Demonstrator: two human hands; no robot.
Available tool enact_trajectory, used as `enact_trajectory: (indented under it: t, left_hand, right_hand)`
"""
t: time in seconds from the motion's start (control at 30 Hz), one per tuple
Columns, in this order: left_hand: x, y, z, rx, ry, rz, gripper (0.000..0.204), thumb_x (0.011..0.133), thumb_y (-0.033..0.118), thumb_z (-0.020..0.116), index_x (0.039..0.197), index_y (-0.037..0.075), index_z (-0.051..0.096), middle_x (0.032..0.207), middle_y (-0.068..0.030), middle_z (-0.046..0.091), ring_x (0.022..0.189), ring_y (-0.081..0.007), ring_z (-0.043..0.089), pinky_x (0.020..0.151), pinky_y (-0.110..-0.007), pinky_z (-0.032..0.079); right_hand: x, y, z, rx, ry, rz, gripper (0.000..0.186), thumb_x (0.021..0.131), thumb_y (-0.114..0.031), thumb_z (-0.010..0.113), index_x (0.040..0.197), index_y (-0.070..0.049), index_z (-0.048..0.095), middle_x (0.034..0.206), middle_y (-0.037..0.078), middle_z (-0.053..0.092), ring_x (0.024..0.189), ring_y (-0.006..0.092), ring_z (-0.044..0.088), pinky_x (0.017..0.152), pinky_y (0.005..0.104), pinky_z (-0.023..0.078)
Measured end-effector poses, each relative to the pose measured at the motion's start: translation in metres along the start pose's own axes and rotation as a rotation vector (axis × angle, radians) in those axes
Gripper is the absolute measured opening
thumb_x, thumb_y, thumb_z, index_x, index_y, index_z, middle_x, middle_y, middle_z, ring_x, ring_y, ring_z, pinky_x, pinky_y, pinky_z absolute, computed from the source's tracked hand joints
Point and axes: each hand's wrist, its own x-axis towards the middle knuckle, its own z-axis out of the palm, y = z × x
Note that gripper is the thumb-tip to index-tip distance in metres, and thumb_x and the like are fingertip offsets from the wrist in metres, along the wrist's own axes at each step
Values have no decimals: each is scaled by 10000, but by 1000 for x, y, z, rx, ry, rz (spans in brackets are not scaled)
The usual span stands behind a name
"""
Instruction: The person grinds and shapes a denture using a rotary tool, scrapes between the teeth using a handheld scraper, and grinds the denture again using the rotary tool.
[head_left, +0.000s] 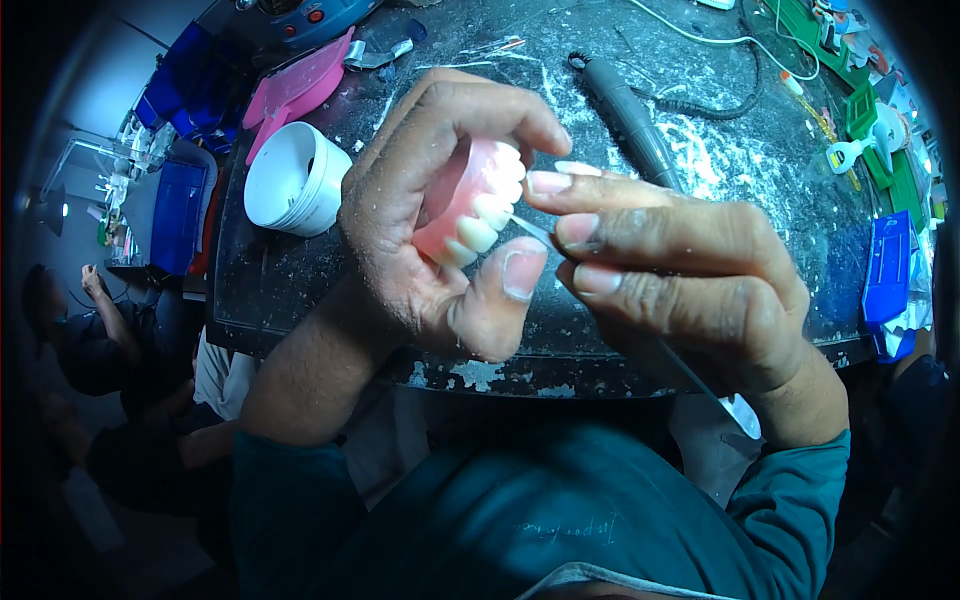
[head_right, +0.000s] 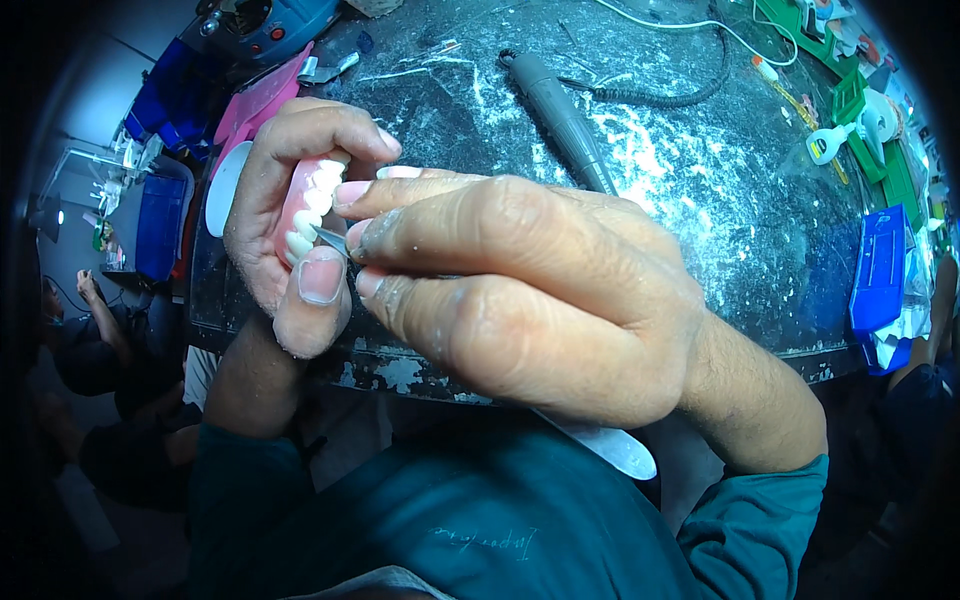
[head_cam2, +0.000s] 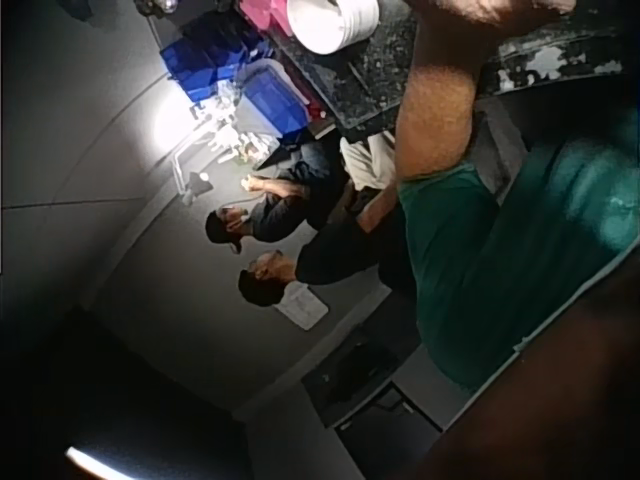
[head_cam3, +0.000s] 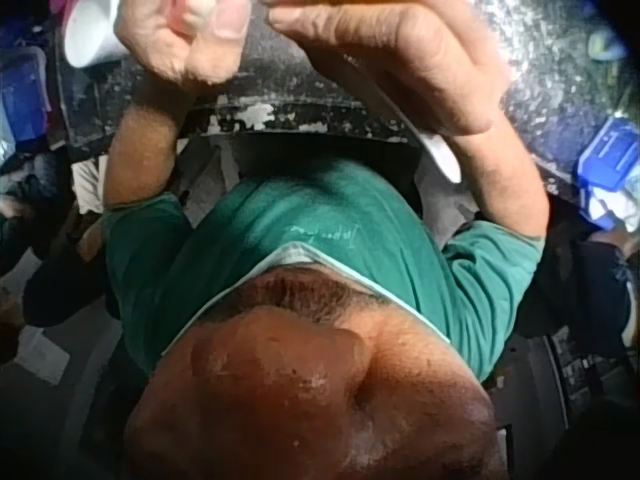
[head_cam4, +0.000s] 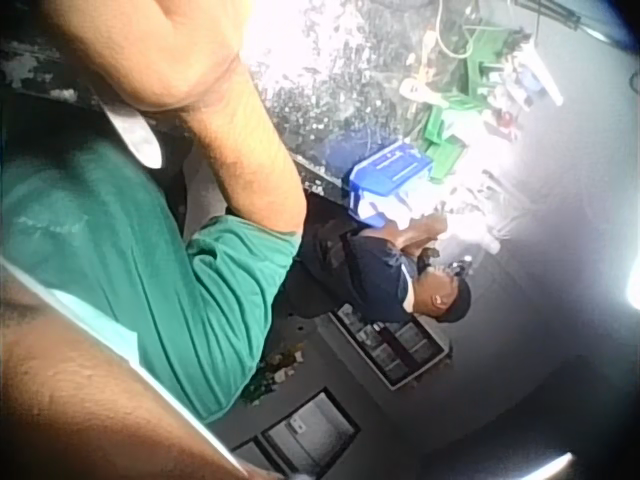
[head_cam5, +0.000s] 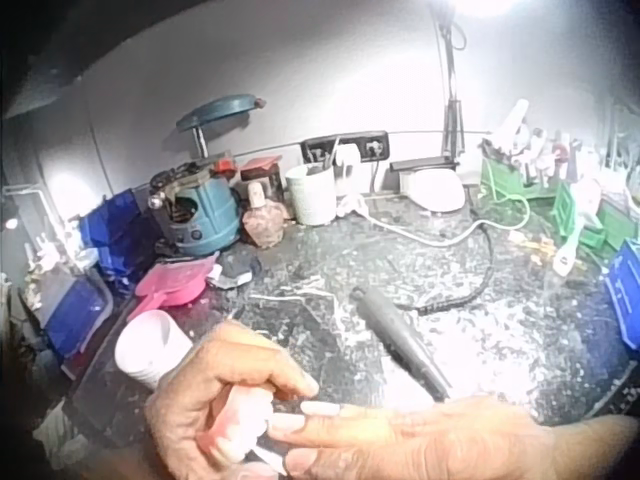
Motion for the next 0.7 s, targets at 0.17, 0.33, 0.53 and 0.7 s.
enact_trajectory:
  t: [0.17,0.33,0.53,0.7]
  left_hand:
    - [2,-1,-2,15,-38,95,539,786,433,568,1035,-45,574,947,-143,568,812,-170,535,708,-284,434]
    - [2,2,-2,70,-27,86,466,805,376,524,991,-46,589,910,-147,589,832,-191,553,720,-306,447]
    - [3,2,-2,78,-23,133,430,820,340,517,985,-50,591,884,-150,590,818,-203,545,725,-324,444]
    - [2,-1,-2,57,-26,140,413,814,317,515,981,-52,589,873,-148,591,802,-202,543,712,-324,446]
  right_hand:
    - [0,-2,0,-13,7,2,353,737,89,749,1022,5,560,1046,177,606,1025,386,663,909,516,543]
    - [0,-1,0,-4,-5,-15,335,741,95,740,1014,15,564,1045,175,604,1020,389,664,891,515,554]
    - [-1,-1,-2,-30,-51,-76,292,718,138,721,967,48,599,1080,206,610,1004,415,664,888,522,550]
    - [2,-1,-7,-98,-107,-126,281,702,160,711,946,59,614,1068,236,630,996,423,667,840,498,569]
